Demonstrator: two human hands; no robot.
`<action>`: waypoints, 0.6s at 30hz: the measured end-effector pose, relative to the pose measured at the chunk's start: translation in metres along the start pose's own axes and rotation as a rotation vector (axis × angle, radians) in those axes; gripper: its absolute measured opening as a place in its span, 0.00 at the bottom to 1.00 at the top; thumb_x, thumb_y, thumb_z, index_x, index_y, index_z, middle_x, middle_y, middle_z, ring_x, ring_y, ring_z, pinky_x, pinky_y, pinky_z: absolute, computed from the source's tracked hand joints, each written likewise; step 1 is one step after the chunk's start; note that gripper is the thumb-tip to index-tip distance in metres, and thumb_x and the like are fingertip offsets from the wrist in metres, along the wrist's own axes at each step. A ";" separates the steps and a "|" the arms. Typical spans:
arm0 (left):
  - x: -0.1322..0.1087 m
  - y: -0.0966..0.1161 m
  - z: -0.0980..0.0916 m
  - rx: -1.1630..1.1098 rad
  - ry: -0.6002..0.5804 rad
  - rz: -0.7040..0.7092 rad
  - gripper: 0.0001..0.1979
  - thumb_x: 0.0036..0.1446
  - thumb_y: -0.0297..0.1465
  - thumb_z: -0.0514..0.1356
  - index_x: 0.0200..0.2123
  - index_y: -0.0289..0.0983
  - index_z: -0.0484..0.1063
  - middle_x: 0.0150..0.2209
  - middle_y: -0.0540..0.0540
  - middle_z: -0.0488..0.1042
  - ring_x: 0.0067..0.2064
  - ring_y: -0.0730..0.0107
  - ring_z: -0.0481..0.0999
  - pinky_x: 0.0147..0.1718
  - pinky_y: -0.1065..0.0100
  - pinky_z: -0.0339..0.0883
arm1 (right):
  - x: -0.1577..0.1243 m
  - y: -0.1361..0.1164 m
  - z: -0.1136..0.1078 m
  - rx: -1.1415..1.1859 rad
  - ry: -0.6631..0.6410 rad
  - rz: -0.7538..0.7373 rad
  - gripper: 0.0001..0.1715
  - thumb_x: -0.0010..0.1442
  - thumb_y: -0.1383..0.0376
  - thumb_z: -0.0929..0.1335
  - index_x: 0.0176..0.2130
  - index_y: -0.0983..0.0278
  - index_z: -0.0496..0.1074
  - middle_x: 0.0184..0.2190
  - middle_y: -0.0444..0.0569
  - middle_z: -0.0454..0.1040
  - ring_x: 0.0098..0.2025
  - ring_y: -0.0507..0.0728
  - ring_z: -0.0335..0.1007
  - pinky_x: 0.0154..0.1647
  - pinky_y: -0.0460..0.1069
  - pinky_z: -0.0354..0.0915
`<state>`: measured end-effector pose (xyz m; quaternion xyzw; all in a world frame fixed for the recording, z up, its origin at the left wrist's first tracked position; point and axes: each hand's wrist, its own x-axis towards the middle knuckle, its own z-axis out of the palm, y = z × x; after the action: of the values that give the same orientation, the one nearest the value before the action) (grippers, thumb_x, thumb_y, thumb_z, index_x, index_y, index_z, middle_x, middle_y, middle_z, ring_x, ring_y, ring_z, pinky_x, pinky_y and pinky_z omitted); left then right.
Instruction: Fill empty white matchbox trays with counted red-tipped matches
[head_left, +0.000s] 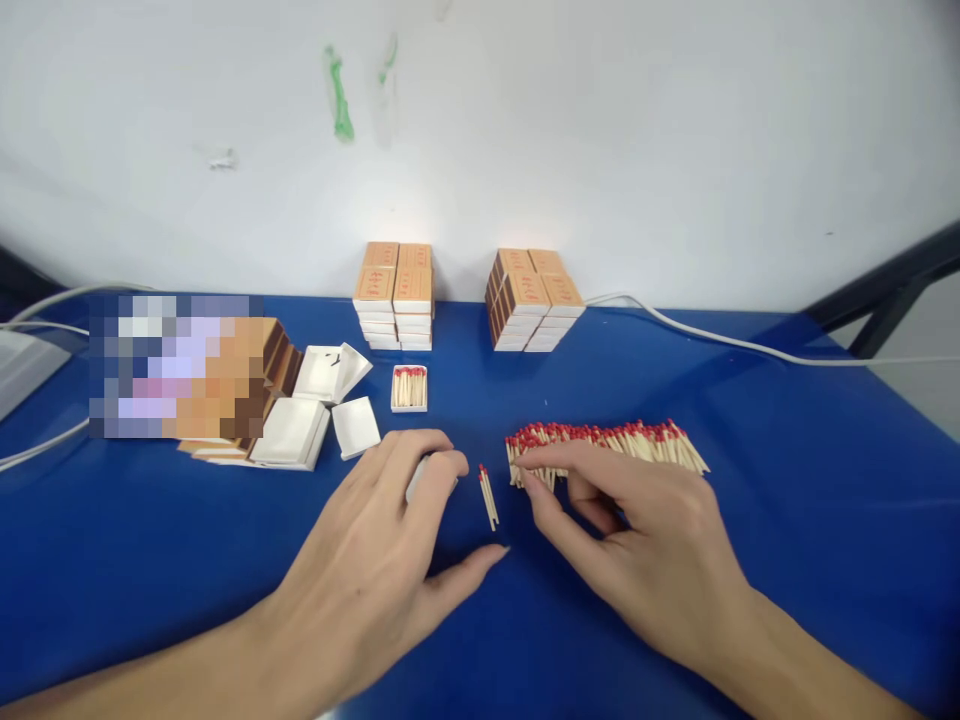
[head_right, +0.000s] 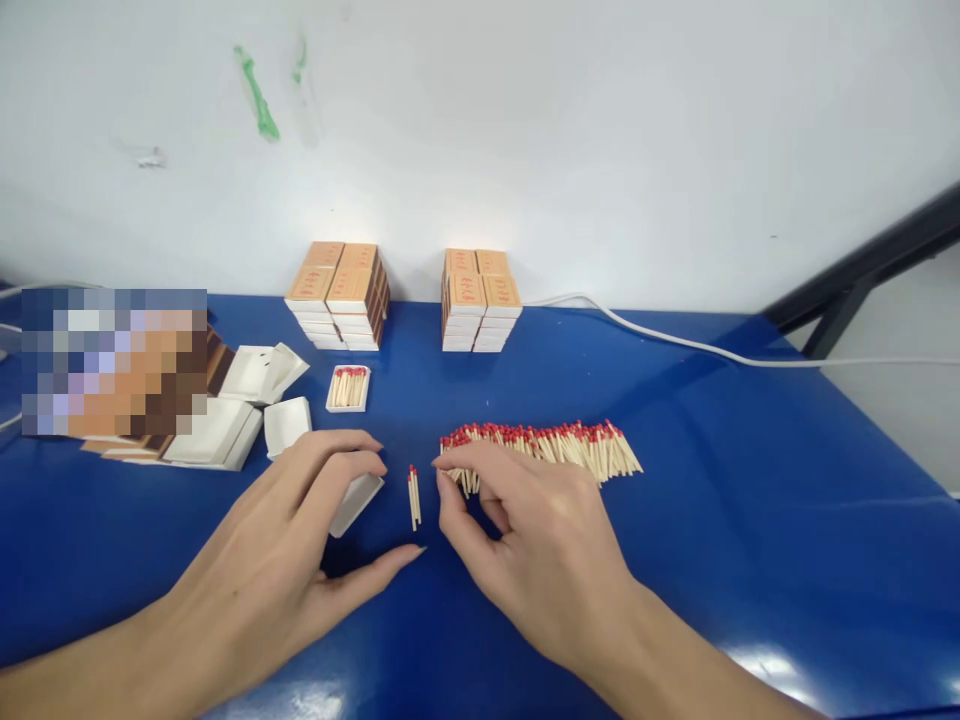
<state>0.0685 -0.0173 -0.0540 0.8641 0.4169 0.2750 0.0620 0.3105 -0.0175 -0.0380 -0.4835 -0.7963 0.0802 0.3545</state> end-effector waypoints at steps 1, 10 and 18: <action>0.001 -0.002 0.001 -0.001 -0.003 0.002 0.22 0.68 0.36 0.72 0.58 0.36 0.70 0.56 0.35 0.76 0.56 0.49 0.82 0.52 0.47 0.85 | 0.001 0.000 0.000 0.002 -0.012 -0.027 0.08 0.75 0.69 0.70 0.45 0.62 0.82 0.22 0.33 0.60 0.20 0.47 0.56 0.25 0.45 0.61; 0.013 -0.004 0.007 0.019 -0.003 0.008 0.18 0.69 0.35 0.71 0.55 0.36 0.70 0.53 0.37 0.76 0.55 0.47 0.80 0.51 0.46 0.83 | -0.002 -0.002 -0.001 -0.039 -0.033 -0.087 0.10 0.77 0.68 0.69 0.45 0.62 0.83 0.21 0.35 0.64 0.19 0.48 0.57 0.26 0.45 0.62; 0.019 -0.004 -0.013 0.030 -0.025 -0.038 0.30 0.61 0.45 0.75 0.57 0.35 0.72 0.52 0.37 0.77 0.53 0.45 0.81 0.49 0.44 0.84 | -0.002 -0.006 -0.006 -0.040 -0.043 -0.098 0.10 0.75 0.71 0.69 0.43 0.63 0.81 0.21 0.34 0.61 0.20 0.48 0.56 0.26 0.46 0.60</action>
<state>0.0683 -0.0020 -0.0367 0.8604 0.4364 0.2564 0.0593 0.3102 -0.0238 -0.0321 -0.4488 -0.8279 0.0572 0.3313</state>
